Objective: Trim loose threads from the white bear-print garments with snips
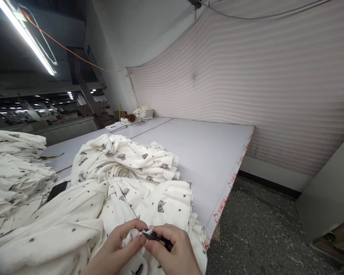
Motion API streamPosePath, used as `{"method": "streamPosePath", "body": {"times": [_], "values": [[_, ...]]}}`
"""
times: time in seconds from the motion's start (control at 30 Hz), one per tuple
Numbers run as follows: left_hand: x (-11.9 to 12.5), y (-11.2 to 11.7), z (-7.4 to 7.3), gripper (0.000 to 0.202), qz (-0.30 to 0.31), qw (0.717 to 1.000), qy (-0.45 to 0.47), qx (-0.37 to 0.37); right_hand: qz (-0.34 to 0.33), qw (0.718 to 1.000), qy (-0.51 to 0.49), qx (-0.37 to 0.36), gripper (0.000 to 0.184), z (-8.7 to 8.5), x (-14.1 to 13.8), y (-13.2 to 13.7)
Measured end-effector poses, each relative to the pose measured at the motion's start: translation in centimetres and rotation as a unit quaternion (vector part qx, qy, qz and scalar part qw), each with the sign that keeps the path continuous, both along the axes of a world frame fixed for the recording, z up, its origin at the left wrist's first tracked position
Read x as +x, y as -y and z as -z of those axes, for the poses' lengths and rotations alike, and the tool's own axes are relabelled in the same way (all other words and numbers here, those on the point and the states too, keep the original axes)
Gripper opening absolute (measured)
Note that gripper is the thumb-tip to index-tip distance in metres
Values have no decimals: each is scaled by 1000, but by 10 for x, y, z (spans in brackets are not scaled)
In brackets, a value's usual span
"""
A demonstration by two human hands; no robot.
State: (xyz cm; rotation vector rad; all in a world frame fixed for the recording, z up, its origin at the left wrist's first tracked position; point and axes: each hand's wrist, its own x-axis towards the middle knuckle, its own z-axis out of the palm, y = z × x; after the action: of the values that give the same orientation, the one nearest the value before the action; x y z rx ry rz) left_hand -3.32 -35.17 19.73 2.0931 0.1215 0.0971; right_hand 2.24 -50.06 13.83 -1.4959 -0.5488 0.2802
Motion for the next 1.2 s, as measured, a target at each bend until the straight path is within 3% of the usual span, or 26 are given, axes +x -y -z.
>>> {"method": "streamPosePath", "body": {"times": [0.13,0.2,0.27,0.33,0.4,0.47,0.53,0.6,0.63,0.7,0.8,0.93,1.0,1.07,1.13,1.2], "values": [[3,0,2,16,35,998,23,54,-44,990,-125,47,28,5,5,3],[7,-11,-2,18,7,997,64,42,0,992,-113,47,33,9,13,6],[14,-31,-11,18,-82,987,126,-60,130,990,-55,-7,35,13,27,12],[25,-56,-25,16,-139,947,170,-235,267,958,6,-106,35,18,43,20],[36,-75,-36,27,-121,916,177,-339,313,932,38,-178,32,23,57,26],[47,-80,-39,43,-98,917,160,-352,298,935,49,-187,27,26,61,27],[55,-67,-33,34,-82,931,121,-334,304,934,72,-172,27,27,54,22],[60,-42,-22,15,-42,963,58,-260,312,936,101,-125,26,27,39,15],[62,-28,-17,21,-7,983,22,-182,298,945,104,-87,24,27,31,11],[63,-4,-8,29,59,998,-21,-32,228,971,74,-2,22,29,18,6],[60,12,1,9,78,992,8,100,167,984,-1,57,24,37,13,9],[52,4,13,8,46,962,147,226,268,963,10,-10,32,47,30,27],[47,-3,17,7,36,943,212,254,286,954,36,-81,38,45,43,33],[44,-9,17,14,54,941,245,225,253,957,72,-125,28,41,54,34],[40,-15,14,21,81,957,216,176,219,963,98,-122,18,35,62,32],[35,-21,10,17,84,968,158,178,214,967,100,-100,18,31,64,29]]}}
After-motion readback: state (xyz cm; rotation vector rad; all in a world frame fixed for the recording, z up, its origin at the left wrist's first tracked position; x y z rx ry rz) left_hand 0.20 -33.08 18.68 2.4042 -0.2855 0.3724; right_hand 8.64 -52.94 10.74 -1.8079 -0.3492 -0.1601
